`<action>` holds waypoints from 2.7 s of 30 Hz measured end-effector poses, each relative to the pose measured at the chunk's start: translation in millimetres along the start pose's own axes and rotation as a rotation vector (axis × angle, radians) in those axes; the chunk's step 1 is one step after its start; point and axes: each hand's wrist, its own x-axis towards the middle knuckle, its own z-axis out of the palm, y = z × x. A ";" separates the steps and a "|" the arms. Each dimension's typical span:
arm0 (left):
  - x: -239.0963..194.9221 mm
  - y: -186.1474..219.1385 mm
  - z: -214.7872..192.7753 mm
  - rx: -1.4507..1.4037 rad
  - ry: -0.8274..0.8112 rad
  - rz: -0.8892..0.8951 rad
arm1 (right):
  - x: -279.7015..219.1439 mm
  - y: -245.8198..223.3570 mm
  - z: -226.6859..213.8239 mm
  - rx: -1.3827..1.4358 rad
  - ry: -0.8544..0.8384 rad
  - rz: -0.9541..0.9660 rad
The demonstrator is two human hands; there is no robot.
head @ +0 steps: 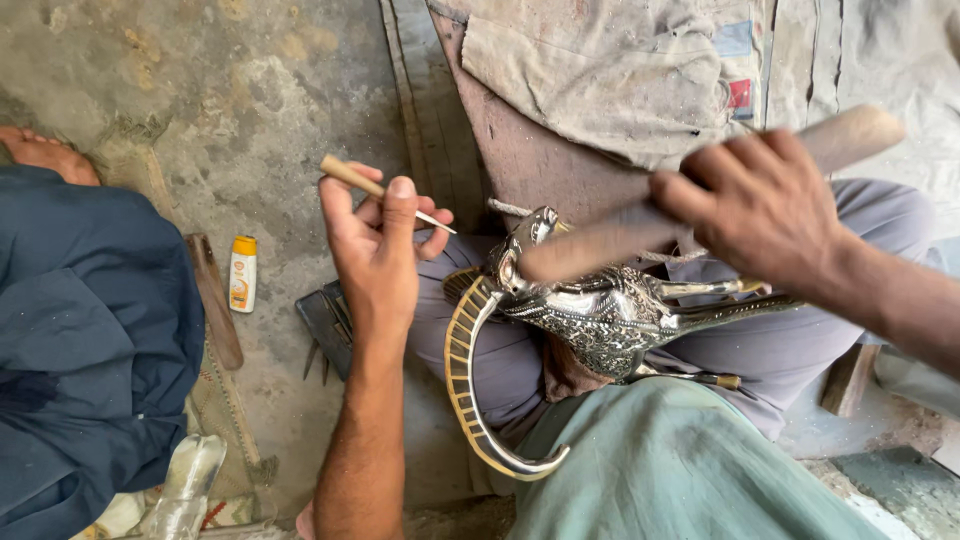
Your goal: The person uses a hammer and chisel to engrave intricate patterns onto a silver-colored metal animal figurine. They hold the figurine steady with one hand while striking the chisel with the other, focusing on the head and body areas.
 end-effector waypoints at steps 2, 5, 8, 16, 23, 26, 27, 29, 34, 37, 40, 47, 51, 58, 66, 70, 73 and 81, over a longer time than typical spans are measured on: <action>-6.7 2.2 -2.6 0.016 0.014 -0.009 | 1.7 1.0 -3.9 -0.015 -0.106 0.123; -11.8 5.6 -1.1 0.043 0.016 -0.005 | 11.7 2.4 -26.2 0.049 -0.039 0.037; -22.5 4.2 -1.3 0.049 0.001 -0.001 | 18.6 -0.4 -36.0 0.030 -0.091 0.037; -28.8 5.6 3.1 0.056 -0.017 0.036 | 15.3 -1.8 -33.3 -0.006 -0.218 0.025; -30.7 3.0 2.3 0.095 -0.031 0.051 | 32.4 -12.9 -47.0 0.068 -0.102 -0.052; -35.0 0.7 -0.9 0.080 -0.018 0.046 | 28.6 -11.0 -36.9 0.045 -0.169 0.074; -37.9 0.6 -1.8 0.095 -0.019 0.046 | 25.8 -9.6 -32.4 0.031 -0.192 0.139; -33.3 1.0 -1.2 0.112 -0.028 0.066 | 17.7 -8.4 -22.6 0.010 -0.064 -0.021; -32.8 -0.6 -1.9 0.105 -0.041 0.049 | 4.8 -8.4 1.8 -0.014 -0.112 -0.034; -35.5 2.1 3.5 0.082 -0.079 0.060 | -0.7 -10.5 -2.0 0.130 -0.131 0.048; -36.0 8.2 11.1 0.153 -0.135 0.023 | -8.5 -10.8 -9.8 0.213 -0.073 0.088; -32.4 31.8 33.6 0.428 -0.348 0.203 | 7.0 16.4 -3.5 -0.044 -0.043 0.320; -33.7 33.6 44.2 0.532 -0.483 0.271 | 6.6 23.5 -20.0 0.206 -0.226 0.436; -23.1 24.2 53.9 0.566 -0.526 0.209 | 7.5 40.3 -60.1 0.418 -0.300 0.538; -14.5 15.4 49.5 0.661 -0.582 0.331 | -3.1 39.8 -75.3 0.378 0.103 0.429; -16.2 13.7 52.7 0.611 -0.576 0.309 | 0.0 35.6 -90.9 0.420 0.243 0.364; -16.3 14.2 54.9 0.637 -0.545 0.231 | 3.6 33.8 -97.6 0.544 0.209 0.408; -16.5 16.4 56.6 0.620 -0.554 0.221 | 15.8 30.2 -105.7 0.298 0.242 0.261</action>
